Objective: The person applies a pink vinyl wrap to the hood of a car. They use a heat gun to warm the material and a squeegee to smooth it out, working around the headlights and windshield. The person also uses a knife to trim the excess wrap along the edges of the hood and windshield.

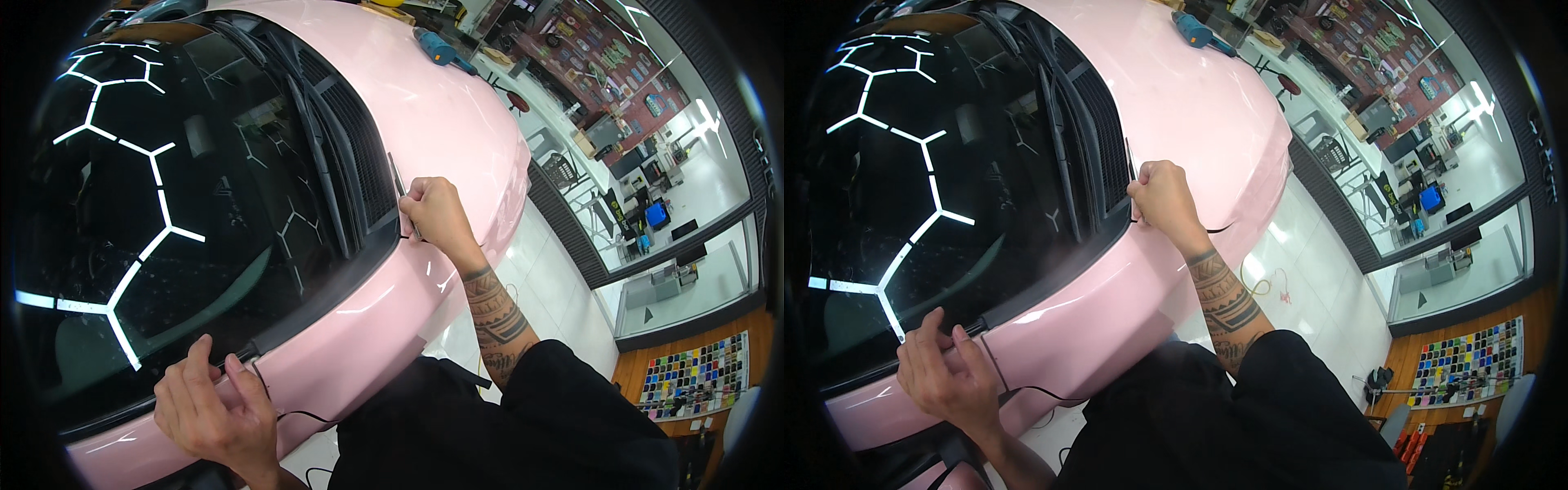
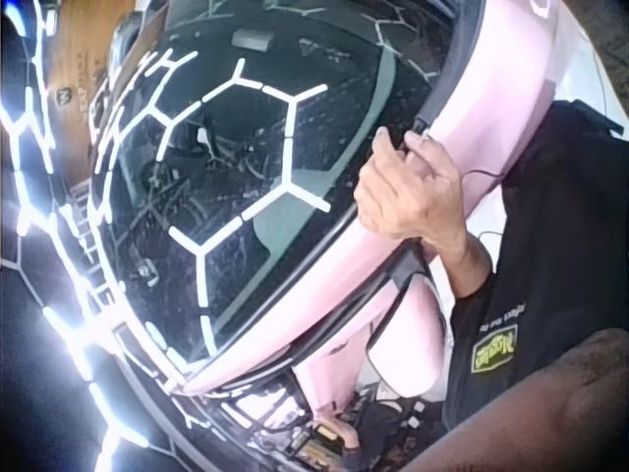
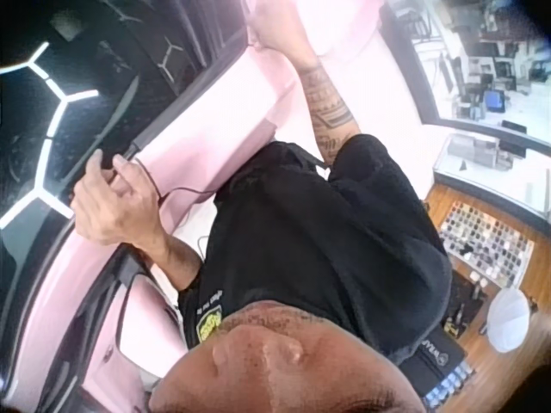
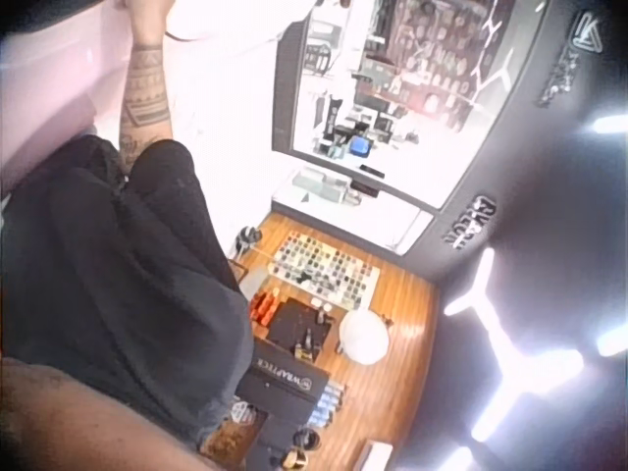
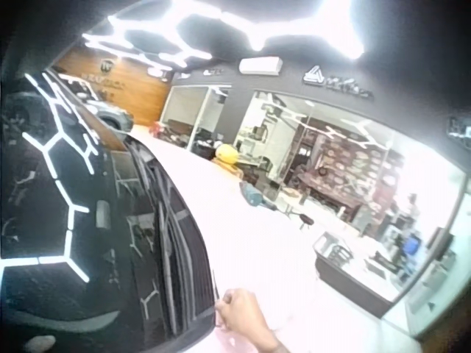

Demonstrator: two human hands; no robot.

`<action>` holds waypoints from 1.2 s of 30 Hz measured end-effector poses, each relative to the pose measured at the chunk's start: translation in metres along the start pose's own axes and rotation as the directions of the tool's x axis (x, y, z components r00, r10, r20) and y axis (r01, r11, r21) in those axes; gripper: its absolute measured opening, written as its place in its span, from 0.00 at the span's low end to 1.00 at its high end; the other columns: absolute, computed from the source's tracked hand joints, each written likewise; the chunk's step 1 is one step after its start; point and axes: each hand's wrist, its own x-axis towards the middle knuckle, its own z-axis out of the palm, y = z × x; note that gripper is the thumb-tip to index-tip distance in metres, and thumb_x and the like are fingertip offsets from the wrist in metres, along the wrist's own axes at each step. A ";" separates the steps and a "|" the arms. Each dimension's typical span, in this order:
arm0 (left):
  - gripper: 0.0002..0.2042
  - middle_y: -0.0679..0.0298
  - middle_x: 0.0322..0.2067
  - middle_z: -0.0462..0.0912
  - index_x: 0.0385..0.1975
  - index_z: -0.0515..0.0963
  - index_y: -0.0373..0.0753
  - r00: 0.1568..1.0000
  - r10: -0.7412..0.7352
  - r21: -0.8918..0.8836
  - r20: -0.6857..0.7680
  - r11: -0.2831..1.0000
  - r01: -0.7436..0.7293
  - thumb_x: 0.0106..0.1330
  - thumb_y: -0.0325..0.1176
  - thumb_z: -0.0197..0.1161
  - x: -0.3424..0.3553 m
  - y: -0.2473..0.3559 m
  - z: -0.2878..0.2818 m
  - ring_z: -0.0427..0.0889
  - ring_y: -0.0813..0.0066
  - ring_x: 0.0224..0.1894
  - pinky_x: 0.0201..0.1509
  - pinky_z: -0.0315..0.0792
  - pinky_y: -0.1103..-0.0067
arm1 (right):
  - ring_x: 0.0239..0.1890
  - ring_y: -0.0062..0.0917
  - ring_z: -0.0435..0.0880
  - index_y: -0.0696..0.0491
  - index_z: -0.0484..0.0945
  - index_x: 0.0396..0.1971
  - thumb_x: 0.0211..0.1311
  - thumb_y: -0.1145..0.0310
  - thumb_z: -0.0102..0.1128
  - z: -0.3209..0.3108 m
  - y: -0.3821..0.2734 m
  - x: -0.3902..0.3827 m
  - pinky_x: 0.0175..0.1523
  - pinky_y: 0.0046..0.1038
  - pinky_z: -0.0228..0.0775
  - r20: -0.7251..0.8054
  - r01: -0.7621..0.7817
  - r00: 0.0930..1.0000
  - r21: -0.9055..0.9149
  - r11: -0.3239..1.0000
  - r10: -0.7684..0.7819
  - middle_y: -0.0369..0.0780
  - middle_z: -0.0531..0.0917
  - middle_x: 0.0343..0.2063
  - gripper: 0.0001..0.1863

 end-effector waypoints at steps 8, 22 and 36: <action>0.11 0.64 0.19 0.69 0.34 0.78 0.35 0.999 0.028 -0.017 0.016 0.999 -0.027 0.51 0.29 0.61 0.000 0.000 0.001 0.70 0.70 0.24 0.29 0.59 0.74 | 0.10 0.21 0.75 0.62 0.69 0.13 0.53 0.78 0.54 -0.002 0.004 -0.038 0.14 0.23 0.65 -0.013 0.004 1.000 -0.055 0.998 -0.004 0.39 0.73 0.09 0.11; 0.11 0.64 0.18 0.69 0.35 0.79 0.36 0.999 0.013 -0.029 0.049 1.000 -0.011 0.51 0.25 0.59 -0.001 -0.001 -0.005 0.70 0.71 0.24 0.31 0.59 0.74 | 0.10 0.22 0.75 0.61 0.62 0.14 0.53 0.79 0.51 -0.002 -0.005 -0.092 0.13 0.23 0.67 0.044 -0.109 0.993 0.071 0.992 0.106 0.41 0.71 0.11 0.11; 0.11 0.64 0.19 0.72 0.36 0.79 0.35 0.997 0.064 -0.023 0.038 0.998 -0.063 0.51 0.25 0.59 -0.002 -0.003 0.001 0.69 0.74 0.22 0.27 0.58 0.75 | 0.15 0.22 0.79 0.60 0.62 0.15 0.57 0.78 0.52 0.002 -0.001 -0.123 0.17 0.23 0.70 0.115 -0.176 0.981 0.161 0.971 0.159 0.41 0.70 0.27 0.13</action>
